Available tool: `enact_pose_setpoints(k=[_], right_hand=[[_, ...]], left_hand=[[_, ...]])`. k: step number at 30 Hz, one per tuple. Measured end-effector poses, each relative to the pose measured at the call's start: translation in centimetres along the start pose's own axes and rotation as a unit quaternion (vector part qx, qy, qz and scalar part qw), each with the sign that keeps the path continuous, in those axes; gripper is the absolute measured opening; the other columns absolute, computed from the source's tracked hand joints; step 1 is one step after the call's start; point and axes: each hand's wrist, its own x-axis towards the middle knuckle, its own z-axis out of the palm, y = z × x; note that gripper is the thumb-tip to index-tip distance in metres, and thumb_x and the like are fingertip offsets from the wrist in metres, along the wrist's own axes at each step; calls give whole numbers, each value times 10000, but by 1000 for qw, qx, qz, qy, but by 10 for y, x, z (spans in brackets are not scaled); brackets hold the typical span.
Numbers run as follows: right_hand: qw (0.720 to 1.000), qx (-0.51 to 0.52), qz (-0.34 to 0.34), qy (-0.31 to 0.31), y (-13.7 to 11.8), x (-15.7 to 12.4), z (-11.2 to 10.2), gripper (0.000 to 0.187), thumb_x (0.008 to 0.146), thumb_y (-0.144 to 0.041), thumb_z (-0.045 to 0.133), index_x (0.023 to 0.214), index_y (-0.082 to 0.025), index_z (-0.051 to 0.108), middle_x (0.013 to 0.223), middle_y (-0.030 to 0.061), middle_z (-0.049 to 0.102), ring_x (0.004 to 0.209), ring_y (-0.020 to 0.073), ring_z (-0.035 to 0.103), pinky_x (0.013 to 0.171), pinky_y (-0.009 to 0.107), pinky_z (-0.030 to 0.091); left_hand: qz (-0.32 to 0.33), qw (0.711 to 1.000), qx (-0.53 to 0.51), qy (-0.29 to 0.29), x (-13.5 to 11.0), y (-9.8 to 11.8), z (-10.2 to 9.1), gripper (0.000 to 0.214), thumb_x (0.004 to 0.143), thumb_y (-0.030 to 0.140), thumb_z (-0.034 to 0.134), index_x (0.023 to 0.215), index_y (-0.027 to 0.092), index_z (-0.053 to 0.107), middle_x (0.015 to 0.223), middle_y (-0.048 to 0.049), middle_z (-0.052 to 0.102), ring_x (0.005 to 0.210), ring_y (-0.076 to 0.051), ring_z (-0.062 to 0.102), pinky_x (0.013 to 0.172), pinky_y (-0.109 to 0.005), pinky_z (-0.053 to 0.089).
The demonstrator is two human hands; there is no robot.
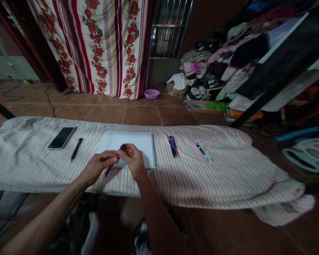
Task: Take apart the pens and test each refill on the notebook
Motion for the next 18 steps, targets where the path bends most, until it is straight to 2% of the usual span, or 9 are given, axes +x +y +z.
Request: enact_pose_setpoints(k=[6,9,13,18], right_hand=[[1000,18,1,-17,-3,-3,0,230,622,-305,738,803,-198,644,660,-39,566,599,85,496,571,227,383],[999,26,7,-34,-6,-5,-2,211,658,-326,715,823,-205,665,701,-22,589,591,81,486,542,220,363],[998,22,0,-58,-10,-6,-5,255,734,-372,639,934,-219,676,861,36,648,612,93,490,472,217,292],[999,2,-13,-46,-13,-7,-7,261,723,-335,647,958,-227,681,926,48,669,619,98,491,484,225,285]], left_hand=[[-17,999,6,-39,-7,3,8,260,629,380,716,739,145,704,694,-38,665,668,-150,575,677,-280,442],[-12,999,-24,-43,-10,5,13,263,620,383,725,729,145,701,706,-45,670,664,-149,576,646,-268,451],[-16,999,-38,-34,-12,8,15,277,600,391,738,717,143,695,683,-36,662,623,-134,564,596,-250,445],[-16,999,-33,-37,-14,9,15,306,584,415,744,716,143,696,691,-34,664,606,-125,554,598,-255,435]])
